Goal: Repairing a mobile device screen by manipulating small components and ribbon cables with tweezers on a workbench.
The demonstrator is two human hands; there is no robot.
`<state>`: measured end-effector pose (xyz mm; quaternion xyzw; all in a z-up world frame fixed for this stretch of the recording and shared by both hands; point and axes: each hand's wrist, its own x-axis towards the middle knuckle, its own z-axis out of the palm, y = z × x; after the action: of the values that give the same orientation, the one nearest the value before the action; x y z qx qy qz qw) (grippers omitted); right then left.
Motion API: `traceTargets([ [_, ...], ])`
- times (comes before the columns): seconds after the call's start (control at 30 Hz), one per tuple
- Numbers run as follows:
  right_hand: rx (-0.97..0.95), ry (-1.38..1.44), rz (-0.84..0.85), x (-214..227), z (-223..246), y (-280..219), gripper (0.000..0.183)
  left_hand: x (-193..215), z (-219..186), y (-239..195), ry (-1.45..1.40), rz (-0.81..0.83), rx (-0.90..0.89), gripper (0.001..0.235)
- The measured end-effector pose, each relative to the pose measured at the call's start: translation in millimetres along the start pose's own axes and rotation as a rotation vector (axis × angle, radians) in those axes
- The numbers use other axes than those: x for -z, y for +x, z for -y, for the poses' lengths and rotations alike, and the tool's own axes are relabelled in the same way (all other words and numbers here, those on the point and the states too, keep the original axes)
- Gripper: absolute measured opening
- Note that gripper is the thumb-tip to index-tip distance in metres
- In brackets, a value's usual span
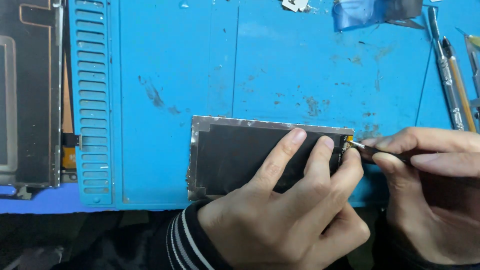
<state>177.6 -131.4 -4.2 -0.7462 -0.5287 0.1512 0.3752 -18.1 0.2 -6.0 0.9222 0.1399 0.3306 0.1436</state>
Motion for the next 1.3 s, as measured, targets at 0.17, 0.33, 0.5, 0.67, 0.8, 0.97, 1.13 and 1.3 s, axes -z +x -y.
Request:
traceTargets([
  [0.17, -0.075, -0.011, 0.060, 4.5, -3.4, 5.0, 0.028, -3.0, 0.3, -2.5, 0.055, -0.008, 0.002, 0.012],
  [0.33, 0.042, 0.016, 0.074, 7.1, -13.3, 0.0, 0.040, -5.9, -1.4, -3.7, 0.051, -0.028, 0.018, 0.014],
  [0.5, -0.043, -0.051, 0.054, 1.3, 2.9, 6.2, 0.029, -3.2, -0.7, -2.8, 0.014, -0.022, 0.016, 0.013],
  [0.67, 0.010, -0.017, 0.060, 2.6, -5.2, 3.9, 0.036, -3.7, -0.3, -3.5, 0.033, -0.030, 0.012, 0.015],
  [0.8, -0.078, -0.042, 0.083, 6.5, -0.8, 6.5, 0.029, -4.3, -0.9, -3.3, 0.023, -0.040, 0.018, 0.014],
  [0.97, 0.008, -0.005, 0.052, 0.2, -2.0, 1.9, 0.034, -3.6, -0.3, -3.4, 0.011, -0.042, 0.016, 0.014],
  [1.13, -0.026, 0.027, 0.025, 1.2, -5.4, 0.3, 0.036, -4.1, 0.0, -3.1, 0.030, -0.037, 0.011, 0.014],
  [1.3, -0.170, -0.101, 0.155, 5.9, 13.7, 23.2, 0.022, -3.9, -0.3, -2.8, 0.024, -0.041, 0.009, 0.014],
])
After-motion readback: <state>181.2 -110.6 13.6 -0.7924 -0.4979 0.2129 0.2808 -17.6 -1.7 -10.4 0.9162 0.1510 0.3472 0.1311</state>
